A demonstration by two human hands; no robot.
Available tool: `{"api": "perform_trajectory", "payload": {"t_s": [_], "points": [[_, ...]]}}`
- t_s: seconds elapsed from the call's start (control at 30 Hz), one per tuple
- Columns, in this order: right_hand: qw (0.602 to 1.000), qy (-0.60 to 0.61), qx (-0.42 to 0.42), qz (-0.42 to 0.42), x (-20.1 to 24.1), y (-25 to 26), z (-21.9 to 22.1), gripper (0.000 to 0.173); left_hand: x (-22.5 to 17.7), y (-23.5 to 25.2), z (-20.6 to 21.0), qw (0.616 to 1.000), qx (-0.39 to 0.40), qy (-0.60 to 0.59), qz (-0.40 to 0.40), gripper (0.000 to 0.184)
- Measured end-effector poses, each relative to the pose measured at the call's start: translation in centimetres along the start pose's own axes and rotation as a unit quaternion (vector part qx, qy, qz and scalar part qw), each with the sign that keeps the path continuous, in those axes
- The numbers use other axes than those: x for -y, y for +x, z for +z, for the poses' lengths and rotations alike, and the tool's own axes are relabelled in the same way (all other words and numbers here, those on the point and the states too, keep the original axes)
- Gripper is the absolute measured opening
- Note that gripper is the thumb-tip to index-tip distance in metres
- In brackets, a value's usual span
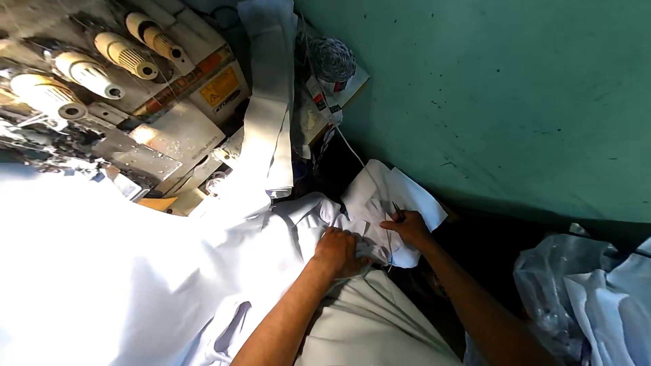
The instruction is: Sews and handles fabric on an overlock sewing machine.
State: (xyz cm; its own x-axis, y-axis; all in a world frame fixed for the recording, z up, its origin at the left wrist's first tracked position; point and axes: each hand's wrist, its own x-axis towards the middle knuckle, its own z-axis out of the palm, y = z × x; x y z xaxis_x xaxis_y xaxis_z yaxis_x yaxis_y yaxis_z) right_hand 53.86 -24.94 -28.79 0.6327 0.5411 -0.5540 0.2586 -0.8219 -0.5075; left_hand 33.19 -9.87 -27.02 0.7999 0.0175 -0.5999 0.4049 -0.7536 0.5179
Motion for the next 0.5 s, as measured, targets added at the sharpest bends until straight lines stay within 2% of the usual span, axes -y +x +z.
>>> {"api": "perform_trajectory", "payload": {"t_s": [0.17, 0.33, 0.4, 0.5], "points": [[0.997, 0.073, -0.001, -0.037, -1.9, 0.4, -0.1, 0.031, 0.3, 0.0, 0.3, 1.000, -0.014, -0.022, 0.000, 0.075], [0.970, 0.166, -0.178, -0.011, -2.6, -0.2, -2.2, 0.027, 0.4, 0.0, 0.4, 1.000, -0.019, -0.021, 0.002, 0.073], [0.974, 0.119, -0.190, -0.029, -2.1, -0.7, -2.1, 0.028, 0.2, 0.1, 0.3, 1.000, -0.015, -0.018, 0.001, 0.073], [0.991, -0.055, -0.100, -0.073, -1.7, -1.7, 0.4, 0.041, 0.0, 0.3, 0.3, 1.000, -0.007, -0.015, -0.005, 0.074]]}}
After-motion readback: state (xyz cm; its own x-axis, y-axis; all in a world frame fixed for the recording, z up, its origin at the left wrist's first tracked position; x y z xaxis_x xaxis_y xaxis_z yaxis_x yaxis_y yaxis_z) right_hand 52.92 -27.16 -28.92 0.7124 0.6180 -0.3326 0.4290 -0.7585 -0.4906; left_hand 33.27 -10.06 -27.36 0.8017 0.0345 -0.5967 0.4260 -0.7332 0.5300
